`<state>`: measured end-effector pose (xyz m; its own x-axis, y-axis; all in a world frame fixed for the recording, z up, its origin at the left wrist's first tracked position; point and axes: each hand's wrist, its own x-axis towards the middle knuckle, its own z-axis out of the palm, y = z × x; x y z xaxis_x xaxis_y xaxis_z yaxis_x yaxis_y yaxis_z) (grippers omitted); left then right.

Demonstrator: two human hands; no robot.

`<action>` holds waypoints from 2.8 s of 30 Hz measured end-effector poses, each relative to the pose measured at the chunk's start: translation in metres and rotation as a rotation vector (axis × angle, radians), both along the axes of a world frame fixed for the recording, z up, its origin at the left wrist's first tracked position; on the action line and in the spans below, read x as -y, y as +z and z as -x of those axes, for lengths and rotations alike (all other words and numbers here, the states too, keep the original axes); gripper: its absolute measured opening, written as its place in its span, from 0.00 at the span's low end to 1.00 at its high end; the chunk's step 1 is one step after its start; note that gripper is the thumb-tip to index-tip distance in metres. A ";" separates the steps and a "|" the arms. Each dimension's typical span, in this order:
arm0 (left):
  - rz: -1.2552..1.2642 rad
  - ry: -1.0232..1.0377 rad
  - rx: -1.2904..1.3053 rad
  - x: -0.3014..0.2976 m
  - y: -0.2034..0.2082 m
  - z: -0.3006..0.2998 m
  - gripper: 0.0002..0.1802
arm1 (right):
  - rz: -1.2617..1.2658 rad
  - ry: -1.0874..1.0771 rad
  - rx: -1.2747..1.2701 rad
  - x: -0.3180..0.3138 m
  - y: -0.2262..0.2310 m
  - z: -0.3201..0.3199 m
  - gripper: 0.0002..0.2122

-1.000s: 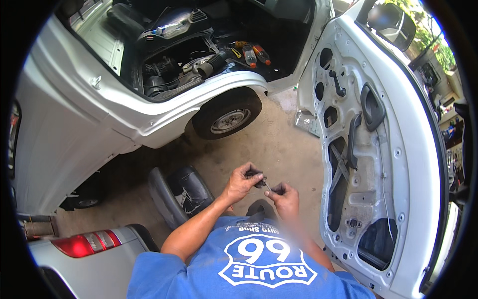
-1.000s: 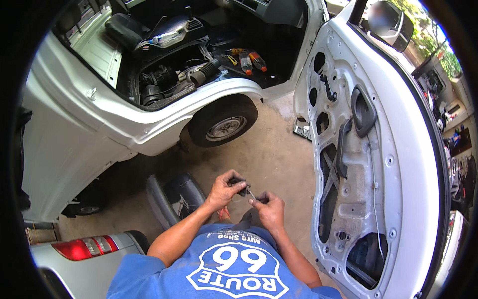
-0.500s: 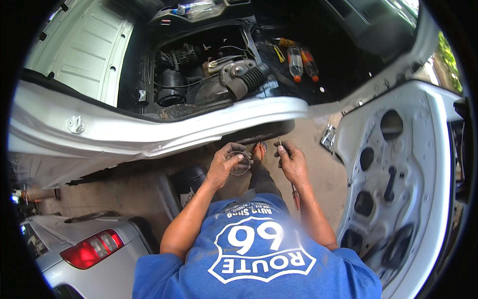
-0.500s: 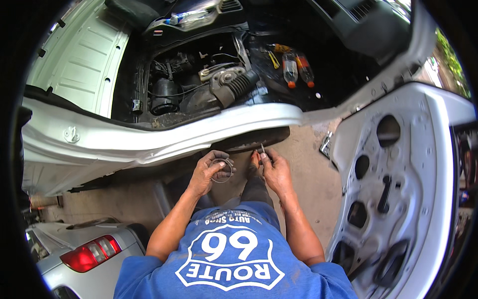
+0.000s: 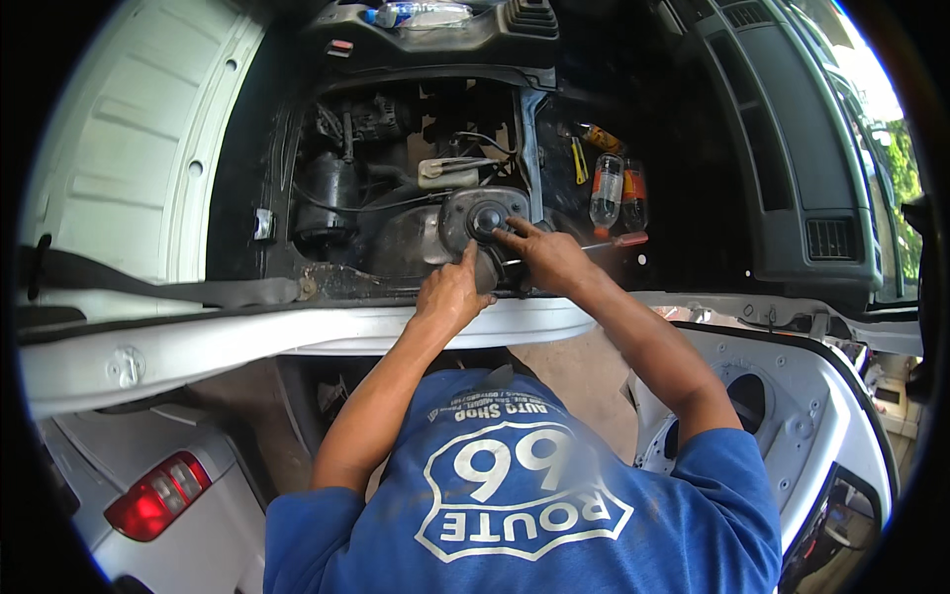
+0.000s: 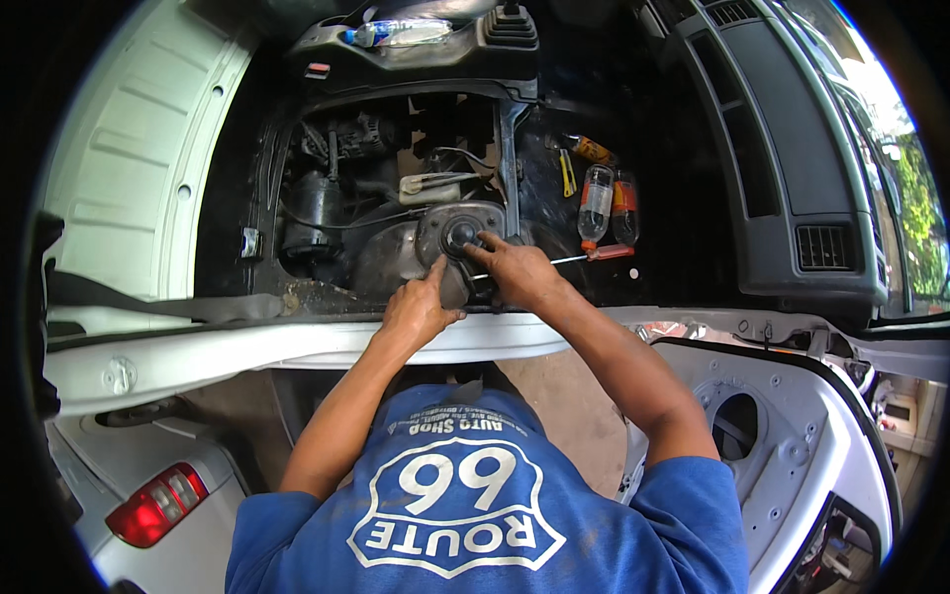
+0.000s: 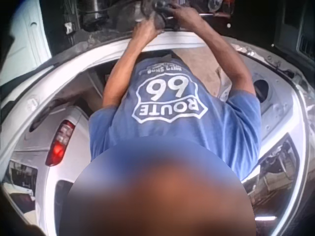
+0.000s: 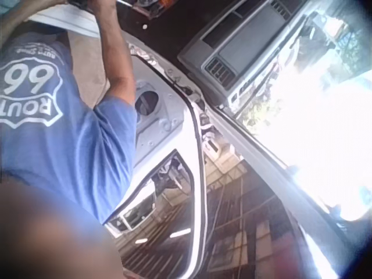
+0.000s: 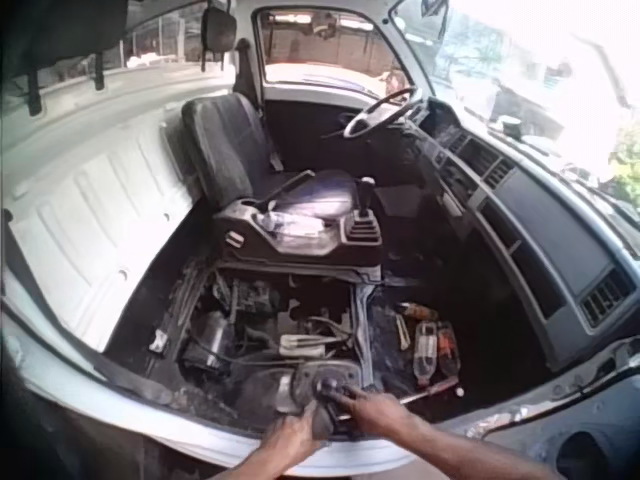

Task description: The person uses a power drill to remove a bolt from a black rubber boot, then walks around the garage and installs the boot onto a vehicle's interior mechanism.

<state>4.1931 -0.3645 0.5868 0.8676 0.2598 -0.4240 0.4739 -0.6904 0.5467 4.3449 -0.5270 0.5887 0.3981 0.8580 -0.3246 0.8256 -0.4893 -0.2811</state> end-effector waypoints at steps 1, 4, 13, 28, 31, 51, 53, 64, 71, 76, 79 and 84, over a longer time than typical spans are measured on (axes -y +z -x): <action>0.008 -0.026 -0.025 -0.006 -0.001 -0.007 0.53 | 0.048 0.012 0.041 -0.004 -0.006 -0.003 0.39; 0.016 -0.098 -0.110 -0.017 -0.004 -0.016 0.52 | 0.090 -0.028 0.068 -0.001 -0.010 -0.014 0.34; 0.147 -0.306 -0.179 -0.042 -0.004 -0.027 0.53 | -0.065 -0.590 -0.152 0.062 0.085 -0.087 0.40; 1.524 0.721 0.517 -0.051 0.020 -0.036 0.10 | -0.315 -0.388 -0.448 0.008 0.067 -0.040 0.39; 1.554 0.728 0.484 -0.035 0.006 -0.048 0.10 | -0.357 -0.375 -0.476 0.004 0.073 -0.034 0.40; 0.756 0.005 0.636 -0.016 0.001 -0.055 0.26 | -0.290 -0.496 -0.461 -0.003 0.083 0.007 0.37; 0.877 -0.043 0.547 -0.025 0.003 -0.049 0.31 | -0.277 -0.517 -0.482 -0.002 0.086 0.007 0.36; 1.118 -0.132 0.385 -0.032 0.013 -0.035 0.34 | -0.292 -0.605 -0.572 0.010 0.075 0.006 0.44; 0.909 -0.176 0.487 -0.034 0.028 -0.036 0.31 | -0.381 -0.654 -0.726 0.019 0.065 0.000 0.44; 1.040 -0.068 0.544 -0.029 0.029 -0.035 0.22 | -0.516 -0.563 -0.795 0.028 0.064 -0.003 0.46; 1.103 -0.048 0.626 -0.027 0.029 -0.033 0.13 | -0.548 -0.540 -0.807 0.032 0.068 -0.002 0.46; 1.157 0.008 0.616 -0.029 0.030 -0.033 0.09 | -0.548 -0.522 -0.881 0.037 0.080 -0.003 0.43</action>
<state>4.2264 -0.3351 0.6166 0.9980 0.0213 0.0594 -0.0631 0.3229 0.9443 4.3477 -0.5638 0.6686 0.5657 0.7675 -0.3014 -0.0278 -0.3475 -0.9373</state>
